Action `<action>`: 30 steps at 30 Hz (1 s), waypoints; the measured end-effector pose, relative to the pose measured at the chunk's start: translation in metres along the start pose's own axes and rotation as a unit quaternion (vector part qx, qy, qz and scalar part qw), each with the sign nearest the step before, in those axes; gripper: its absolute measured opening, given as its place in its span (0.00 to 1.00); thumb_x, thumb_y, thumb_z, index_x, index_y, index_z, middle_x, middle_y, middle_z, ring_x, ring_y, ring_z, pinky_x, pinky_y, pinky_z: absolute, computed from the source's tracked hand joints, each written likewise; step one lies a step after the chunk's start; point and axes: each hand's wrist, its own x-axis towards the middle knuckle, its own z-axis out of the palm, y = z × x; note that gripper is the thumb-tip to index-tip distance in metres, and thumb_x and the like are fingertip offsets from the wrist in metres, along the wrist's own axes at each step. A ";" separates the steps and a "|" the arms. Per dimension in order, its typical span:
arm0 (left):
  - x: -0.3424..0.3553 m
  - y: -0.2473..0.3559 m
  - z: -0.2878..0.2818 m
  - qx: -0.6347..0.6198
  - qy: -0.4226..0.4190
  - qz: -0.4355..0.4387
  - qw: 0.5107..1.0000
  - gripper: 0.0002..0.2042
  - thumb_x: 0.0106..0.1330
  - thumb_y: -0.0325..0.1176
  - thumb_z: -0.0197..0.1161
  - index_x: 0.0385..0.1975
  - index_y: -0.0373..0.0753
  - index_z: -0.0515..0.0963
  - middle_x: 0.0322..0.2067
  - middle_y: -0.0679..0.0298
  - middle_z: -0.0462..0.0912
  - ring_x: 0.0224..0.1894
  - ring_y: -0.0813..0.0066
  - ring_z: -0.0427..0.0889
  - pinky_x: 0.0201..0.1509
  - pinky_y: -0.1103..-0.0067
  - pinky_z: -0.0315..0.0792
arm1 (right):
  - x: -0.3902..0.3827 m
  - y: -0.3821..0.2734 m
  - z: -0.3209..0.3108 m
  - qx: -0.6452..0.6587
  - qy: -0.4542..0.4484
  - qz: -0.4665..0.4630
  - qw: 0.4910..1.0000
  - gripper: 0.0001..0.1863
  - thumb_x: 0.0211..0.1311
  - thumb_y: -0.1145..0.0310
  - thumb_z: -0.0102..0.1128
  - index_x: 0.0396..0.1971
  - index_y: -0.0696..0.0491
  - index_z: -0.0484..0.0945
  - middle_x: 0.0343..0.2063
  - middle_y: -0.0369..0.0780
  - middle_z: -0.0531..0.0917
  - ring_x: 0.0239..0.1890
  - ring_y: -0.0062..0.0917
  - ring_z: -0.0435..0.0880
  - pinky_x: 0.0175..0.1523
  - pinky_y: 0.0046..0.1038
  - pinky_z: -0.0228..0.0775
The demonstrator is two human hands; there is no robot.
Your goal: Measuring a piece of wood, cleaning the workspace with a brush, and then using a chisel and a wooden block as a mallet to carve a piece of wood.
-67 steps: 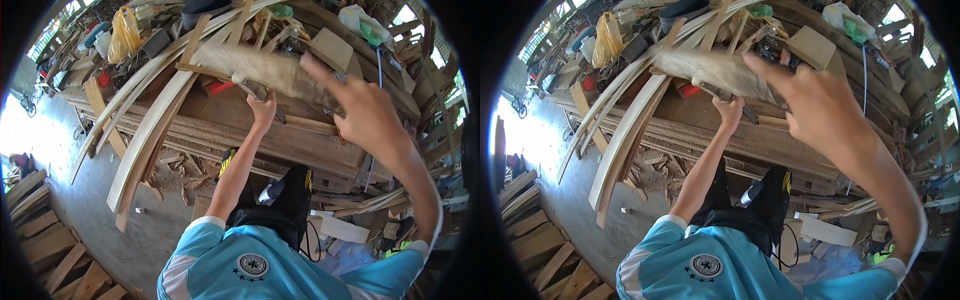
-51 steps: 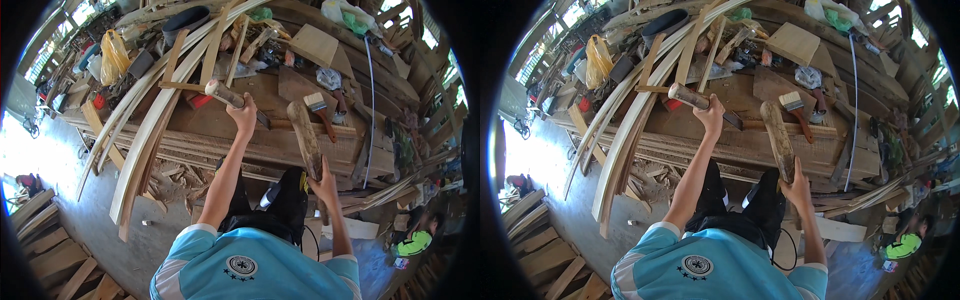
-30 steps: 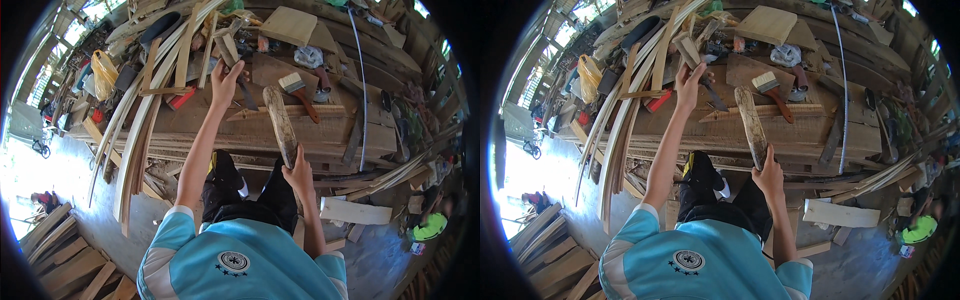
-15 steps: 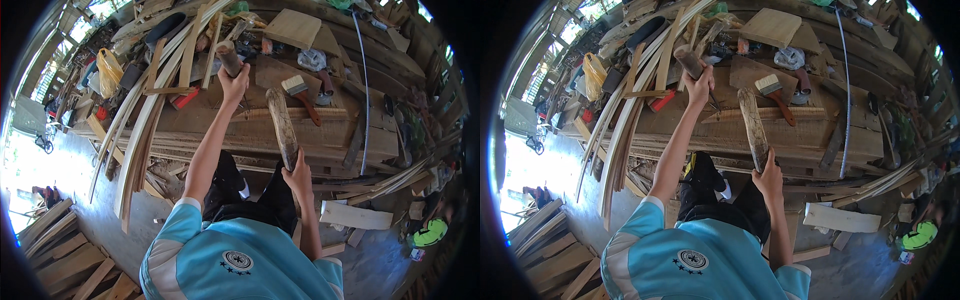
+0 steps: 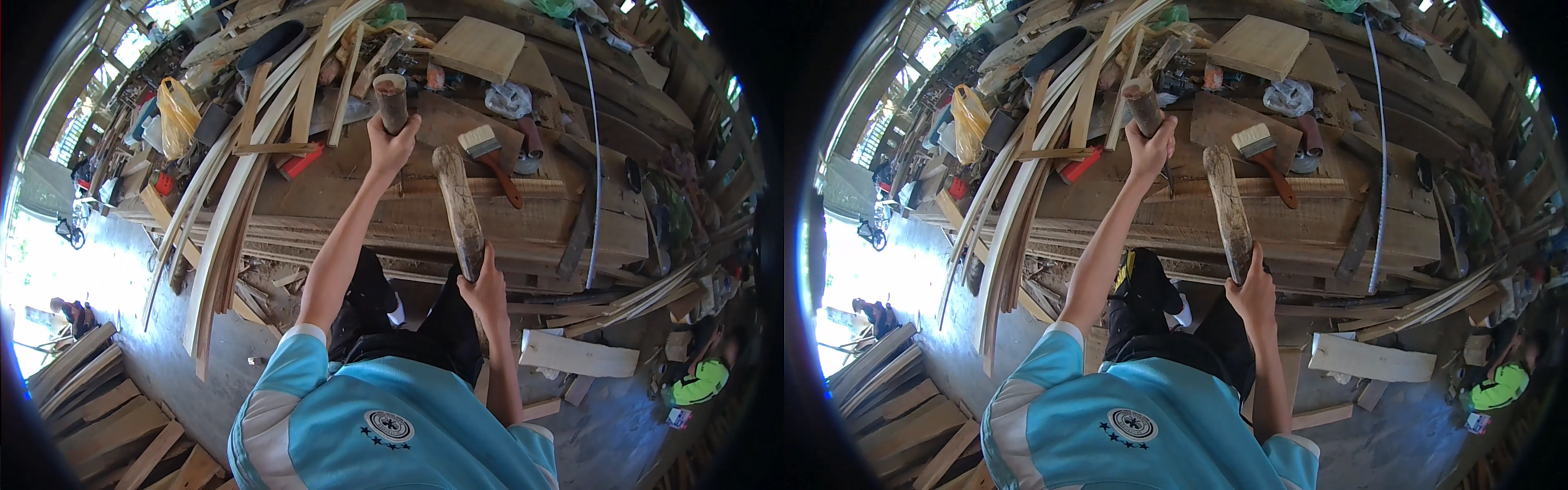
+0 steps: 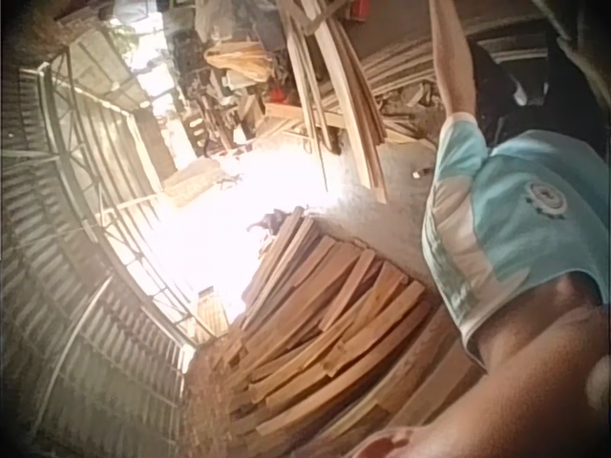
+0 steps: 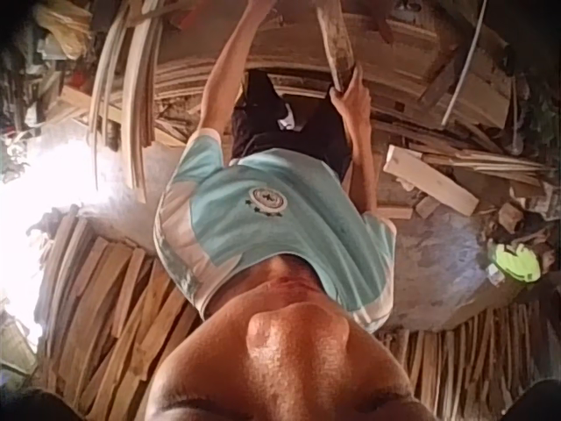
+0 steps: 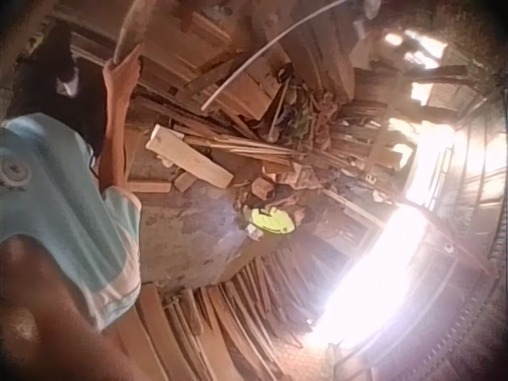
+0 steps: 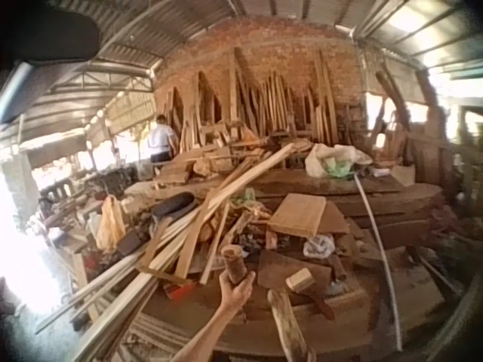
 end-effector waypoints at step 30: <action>-0.027 0.014 -0.049 -0.174 0.142 0.001 0.974 0.06 0.52 0.21 0.49 0.21 0.40 0.61 0.09 0.68 0.59 0.08 0.80 0.57 0.10 0.82 0.53 | 0.000 0.006 0.003 0.021 0.011 0.006 1.000 0.39 0.39 0.71 0.58 0.55 0.53 0.50 0.25 0.55 0.76 0.30 0.49 0.76 0.35 0.42 0.70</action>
